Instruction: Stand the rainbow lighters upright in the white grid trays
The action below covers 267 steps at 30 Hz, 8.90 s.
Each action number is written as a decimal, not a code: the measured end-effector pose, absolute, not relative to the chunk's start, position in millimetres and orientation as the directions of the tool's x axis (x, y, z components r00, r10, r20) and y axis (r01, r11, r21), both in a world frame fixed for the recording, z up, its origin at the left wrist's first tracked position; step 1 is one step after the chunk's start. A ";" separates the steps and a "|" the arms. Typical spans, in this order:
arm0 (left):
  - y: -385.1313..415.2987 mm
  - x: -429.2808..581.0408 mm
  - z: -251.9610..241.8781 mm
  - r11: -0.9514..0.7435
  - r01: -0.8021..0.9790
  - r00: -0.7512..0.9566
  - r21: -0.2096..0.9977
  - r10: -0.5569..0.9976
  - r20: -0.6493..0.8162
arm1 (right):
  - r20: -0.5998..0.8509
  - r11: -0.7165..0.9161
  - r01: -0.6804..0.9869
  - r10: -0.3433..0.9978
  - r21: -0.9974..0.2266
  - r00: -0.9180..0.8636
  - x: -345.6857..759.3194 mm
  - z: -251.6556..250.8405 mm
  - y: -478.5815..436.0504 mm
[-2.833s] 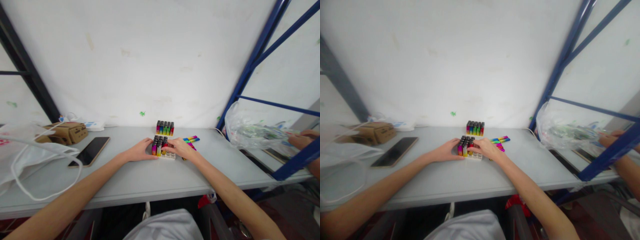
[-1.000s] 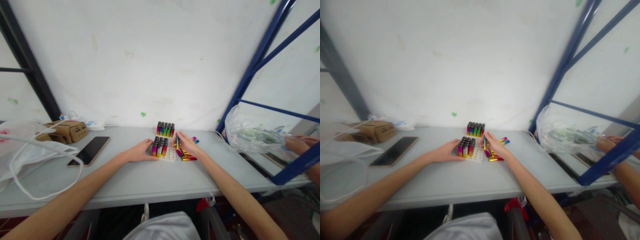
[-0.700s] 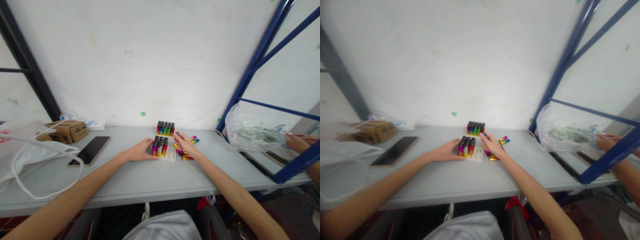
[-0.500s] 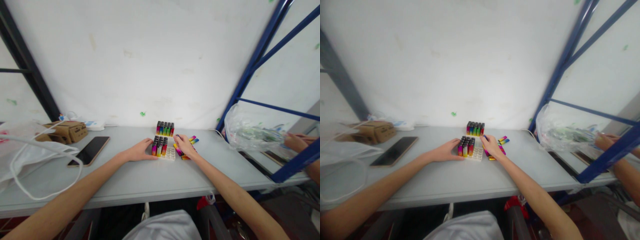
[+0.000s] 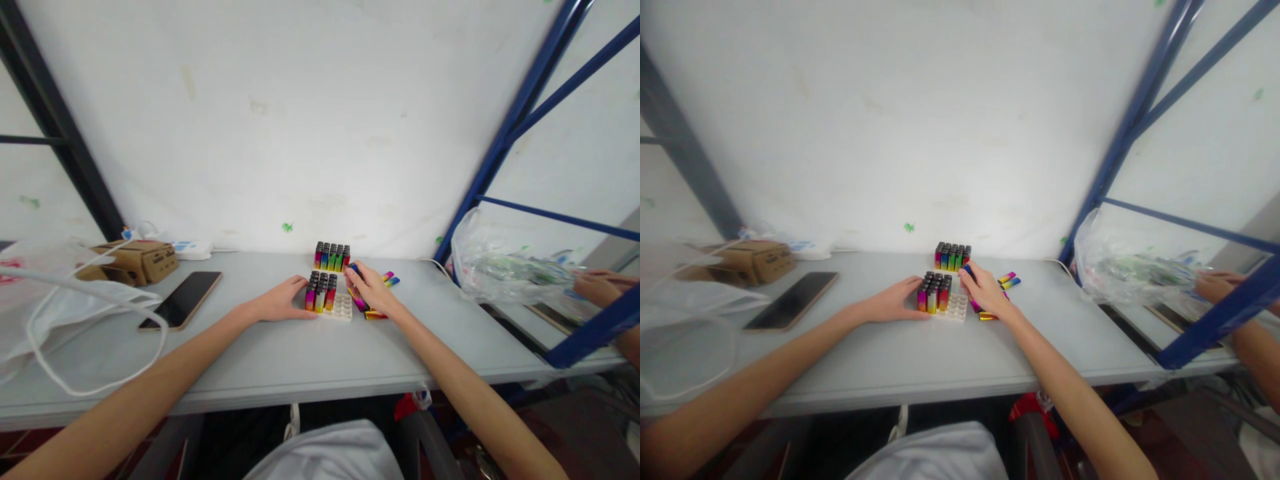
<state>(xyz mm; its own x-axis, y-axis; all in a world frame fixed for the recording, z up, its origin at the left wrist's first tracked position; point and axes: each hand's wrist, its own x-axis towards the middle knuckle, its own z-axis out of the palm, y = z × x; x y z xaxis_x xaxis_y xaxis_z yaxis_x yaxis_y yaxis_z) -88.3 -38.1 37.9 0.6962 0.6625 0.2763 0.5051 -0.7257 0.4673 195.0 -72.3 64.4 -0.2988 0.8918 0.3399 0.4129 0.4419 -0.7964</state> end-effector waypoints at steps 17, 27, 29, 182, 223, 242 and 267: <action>-40.8 -87.6 40.1 -0.730 0.502 0.699 0.464 0.658 0.278 | 0.380 0.676 0.512 0.729 -0.529 -0.570 194.7 72.2 -85.2; -40.2 -87.4 38.3 -0.726 0.501 0.687 0.472 0.665 0.293 | 0.361 0.699 0.573 0.714 -0.429 -0.600 182.5 56.4 -79.0; -40.4 -87.4 38.9 -0.725 0.503 0.689 0.471 0.665 0.288 | 0.343 0.686 0.595 0.727 -0.420 -0.595 189.4 58.5 -74.6; -31.6 -96.3 38.9 -0.728 0.512 0.722 0.455 0.652 0.230 | 0.366 0.365 0.047 0.931 -0.930 0.009 236.1 58.0 -42.9; -28.6 -96.2 36.2 -0.724 0.510 0.728 0.464 0.650 0.215 | 0.544 0.589 0.703 0.769 -0.399 -0.336 216.6 66.0 -66.7; -29.7 -96.0 35.7 -0.723 0.497 0.723 0.481 0.651 0.232 | 0.343 0.545 0.746 0.834 -0.383 -0.433 200.5 51.8 -64.0; -30.9 -95.4 38.0 -0.718 0.520 0.725 0.463 0.658 0.205 | 0.046 0.403 0.692 0.880 -0.598 -0.472 317.8 76.0 -62.9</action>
<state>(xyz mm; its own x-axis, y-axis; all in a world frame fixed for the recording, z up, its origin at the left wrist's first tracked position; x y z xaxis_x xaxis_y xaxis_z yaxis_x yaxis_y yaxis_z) -95.4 -30.9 38.0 0.7249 0.6576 0.2051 0.5201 -0.7177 0.4630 317.8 -62.9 76.0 -0.4724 0.8802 0.0464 0.6923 0.4031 -0.5985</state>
